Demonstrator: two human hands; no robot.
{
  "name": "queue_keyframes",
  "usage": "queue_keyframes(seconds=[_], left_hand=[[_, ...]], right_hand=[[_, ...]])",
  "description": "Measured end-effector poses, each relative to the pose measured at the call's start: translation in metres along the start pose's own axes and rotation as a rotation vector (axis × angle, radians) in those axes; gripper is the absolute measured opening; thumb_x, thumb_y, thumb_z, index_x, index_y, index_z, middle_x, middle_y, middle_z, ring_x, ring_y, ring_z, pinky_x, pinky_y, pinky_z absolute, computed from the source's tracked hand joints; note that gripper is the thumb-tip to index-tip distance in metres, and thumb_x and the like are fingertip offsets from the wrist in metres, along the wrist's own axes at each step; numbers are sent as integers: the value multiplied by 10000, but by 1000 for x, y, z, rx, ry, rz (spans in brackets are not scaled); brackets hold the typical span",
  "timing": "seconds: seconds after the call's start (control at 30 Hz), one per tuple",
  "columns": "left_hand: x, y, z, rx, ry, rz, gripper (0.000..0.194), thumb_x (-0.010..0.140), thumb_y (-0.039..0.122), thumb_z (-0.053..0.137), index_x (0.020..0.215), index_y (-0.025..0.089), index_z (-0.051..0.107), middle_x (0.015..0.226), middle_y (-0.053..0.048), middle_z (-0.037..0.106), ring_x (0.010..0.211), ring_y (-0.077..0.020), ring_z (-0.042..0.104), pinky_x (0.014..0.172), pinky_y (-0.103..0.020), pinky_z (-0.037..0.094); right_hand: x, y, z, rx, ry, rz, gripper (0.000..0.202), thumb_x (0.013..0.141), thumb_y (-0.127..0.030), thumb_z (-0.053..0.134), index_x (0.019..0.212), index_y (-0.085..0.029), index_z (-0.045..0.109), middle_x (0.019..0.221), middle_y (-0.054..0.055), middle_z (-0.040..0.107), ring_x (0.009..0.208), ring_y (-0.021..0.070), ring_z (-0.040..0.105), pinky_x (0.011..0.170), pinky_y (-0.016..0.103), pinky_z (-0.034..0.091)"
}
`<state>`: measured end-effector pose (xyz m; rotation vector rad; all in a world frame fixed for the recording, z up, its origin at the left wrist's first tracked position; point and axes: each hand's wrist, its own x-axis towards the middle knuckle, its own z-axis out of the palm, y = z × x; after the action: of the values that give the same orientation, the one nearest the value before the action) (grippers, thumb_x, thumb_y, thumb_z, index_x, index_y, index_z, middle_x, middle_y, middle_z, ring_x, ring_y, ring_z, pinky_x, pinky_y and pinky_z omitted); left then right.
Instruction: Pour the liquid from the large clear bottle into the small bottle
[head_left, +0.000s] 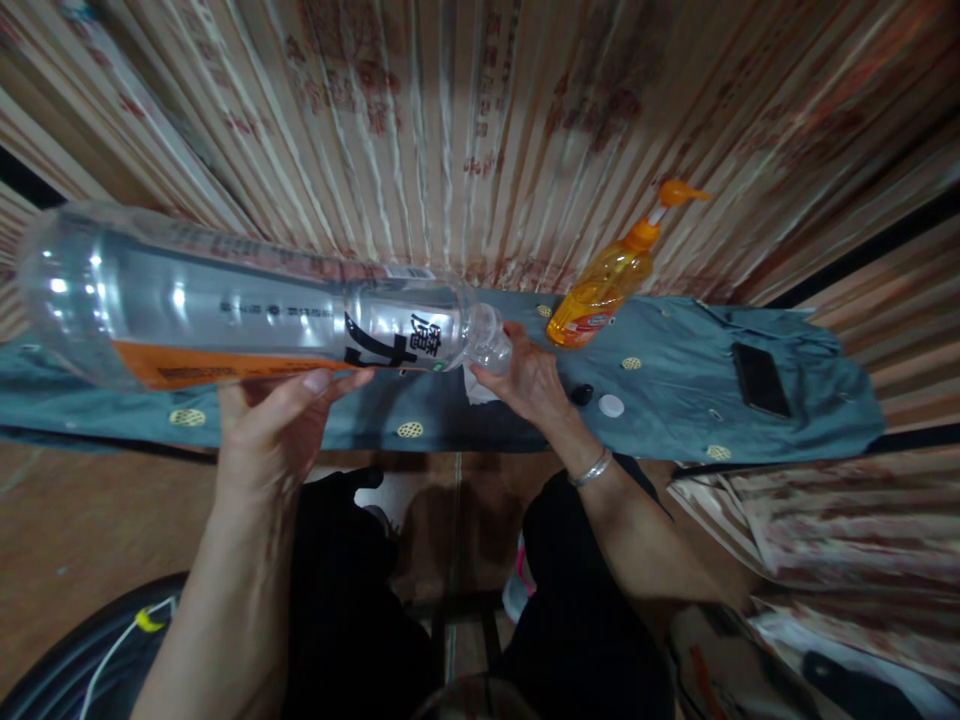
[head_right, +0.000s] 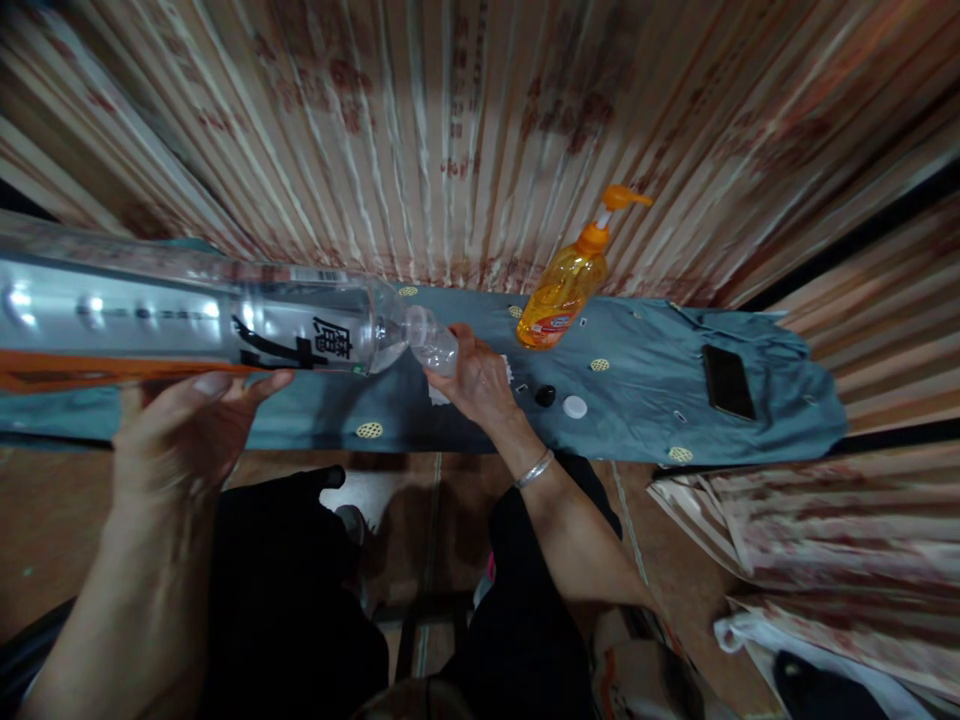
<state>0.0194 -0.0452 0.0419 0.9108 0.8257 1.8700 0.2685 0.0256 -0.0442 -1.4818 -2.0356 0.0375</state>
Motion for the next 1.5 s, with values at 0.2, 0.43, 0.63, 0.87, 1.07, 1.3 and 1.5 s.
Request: queue_keyframes(seconds=[0.2,0.43,0.63,0.87,1.07,1.3,1.5], left_hand=[[0,2,5,71,-6,19,507,512,107,898,954,312,759,714,34,756,647,-156,722,594,-293,700],[-1,4,13,103,76,12,416,445,95,875,797,267,734,621,54,695,579,-121,664,557,-285,695],[1,3,7,118,1,33,447,528,151,906,928,293,763,705,37,713,651,-150,686,591,-302,699],[2,1,4,147,-22,75,365,560,174,913,872,271,750,694,37,700,636,-147,687,608,-315,700],[3,2,8,132,16,52,488,515,162,903,962,280,746,698,35,721,656,-162,703,581,-317,697],[5,3,7,144,7,56,524,500,153,885,985,283,738,672,45,717,636,-160,694,568,-320,693],[6,3,8,157,20,52,584,471,170,875,1025,284,733,691,45,720,645,-168,706,558,-335,696]], right_hand=[[0,0,1,38,20,-3,554,897,-533,696,1276,-164,531,1066,142,784,958,318,768,811,392,595],[0,-1,-1,27,16,-13,547,883,-499,722,1264,-156,530,1065,144,783,953,307,769,811,378,594],[0,1,1,35,14,-6,559,897,-541,694,1276,-164,529,1069,143,784,961,316,767,820,383,587],[-1,0,2,26,32,3,570,868,-515,740,1268,-159,546,1068,143,785,943,311,769,809,379,592],[-1,-1,0,-4,-12,13,571,864,-495,754,1269,-157,534,1066,148,778,969,324,763,823,393,592],[-2,1,1,37,15,-18,561,882,-516,711,1275,-159,530,1103,154,781,979,320,767,824,395,593],[-1,4,1,64,3,-21,591,870,-517,714,1288,-135,549,1115,168,783,986,328,763,821,408,585]])
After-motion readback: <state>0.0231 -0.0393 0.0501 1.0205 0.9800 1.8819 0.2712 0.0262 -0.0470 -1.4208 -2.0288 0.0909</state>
